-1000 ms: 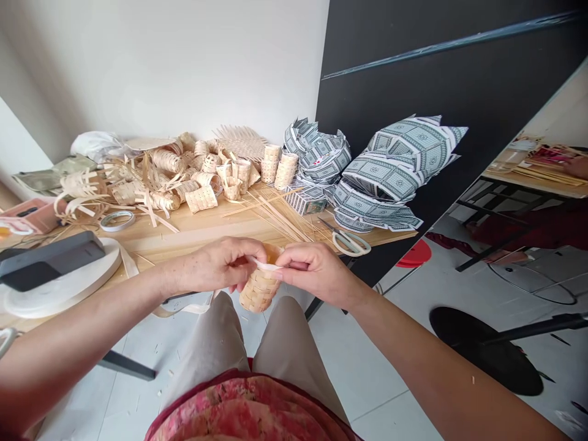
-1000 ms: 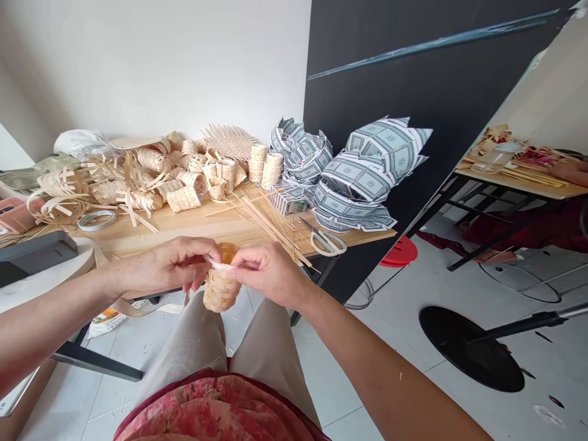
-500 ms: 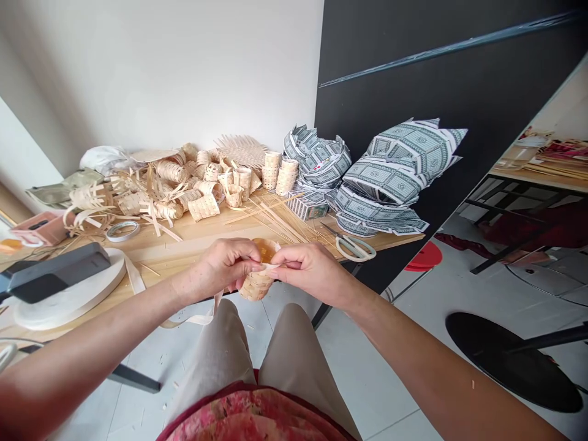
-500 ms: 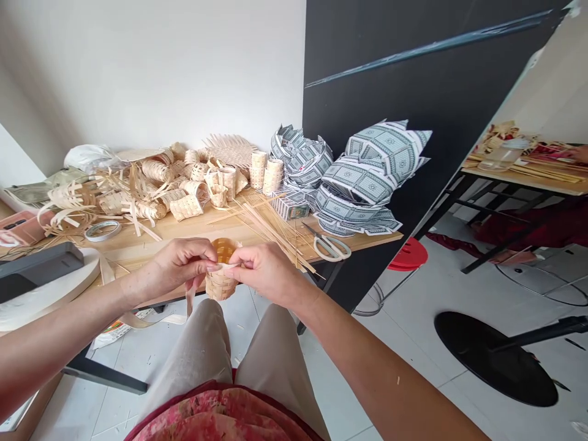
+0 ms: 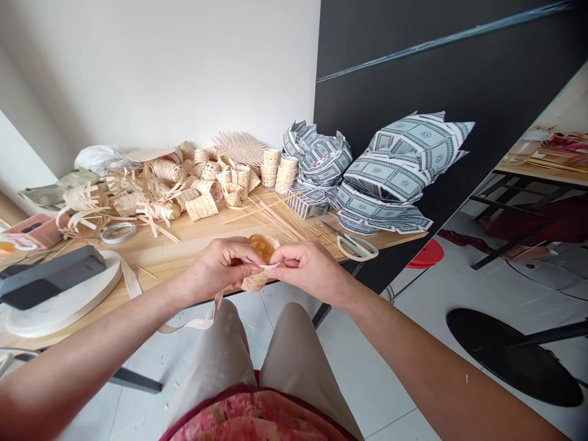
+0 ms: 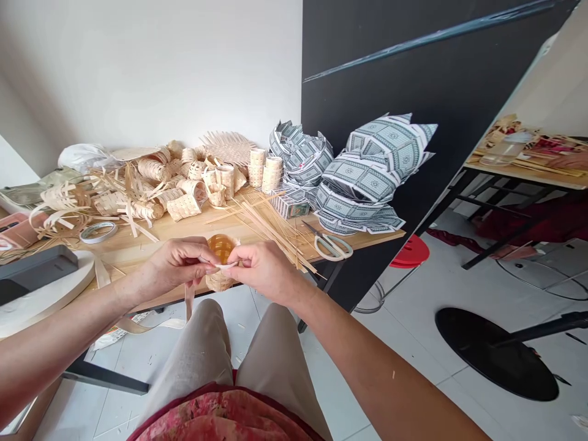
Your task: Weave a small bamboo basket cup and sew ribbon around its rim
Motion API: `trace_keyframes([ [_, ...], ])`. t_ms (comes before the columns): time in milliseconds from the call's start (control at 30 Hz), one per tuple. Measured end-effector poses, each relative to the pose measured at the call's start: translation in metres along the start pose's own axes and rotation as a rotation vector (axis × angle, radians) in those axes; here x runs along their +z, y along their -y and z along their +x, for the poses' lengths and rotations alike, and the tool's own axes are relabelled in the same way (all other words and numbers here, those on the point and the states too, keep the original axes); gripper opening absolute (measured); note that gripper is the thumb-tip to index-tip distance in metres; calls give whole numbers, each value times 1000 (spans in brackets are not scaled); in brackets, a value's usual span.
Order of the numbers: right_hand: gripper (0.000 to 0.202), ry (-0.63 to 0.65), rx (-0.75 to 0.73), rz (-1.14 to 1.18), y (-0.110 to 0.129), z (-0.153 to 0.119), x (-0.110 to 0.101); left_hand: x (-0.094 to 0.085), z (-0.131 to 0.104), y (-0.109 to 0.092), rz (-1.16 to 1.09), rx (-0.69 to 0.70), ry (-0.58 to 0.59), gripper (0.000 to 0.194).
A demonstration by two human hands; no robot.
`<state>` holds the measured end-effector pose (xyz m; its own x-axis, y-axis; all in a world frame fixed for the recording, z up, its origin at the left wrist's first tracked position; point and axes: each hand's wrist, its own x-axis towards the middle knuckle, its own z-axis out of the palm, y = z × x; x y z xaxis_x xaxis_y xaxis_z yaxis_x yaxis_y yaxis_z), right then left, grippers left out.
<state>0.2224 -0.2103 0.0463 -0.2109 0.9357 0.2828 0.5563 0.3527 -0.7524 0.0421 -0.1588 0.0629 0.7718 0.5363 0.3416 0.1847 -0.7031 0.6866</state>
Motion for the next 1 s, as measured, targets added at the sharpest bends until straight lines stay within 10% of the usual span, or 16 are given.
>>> trace_keyframes([
  [333,20,-289,-519,-594,30,-46,-48,-11,-29,-9,1039,592,-158,24],
  [1000,33,-168,-881,-937,48,-18,-20,-4,-47,-7,1083,650,-150,13],
])
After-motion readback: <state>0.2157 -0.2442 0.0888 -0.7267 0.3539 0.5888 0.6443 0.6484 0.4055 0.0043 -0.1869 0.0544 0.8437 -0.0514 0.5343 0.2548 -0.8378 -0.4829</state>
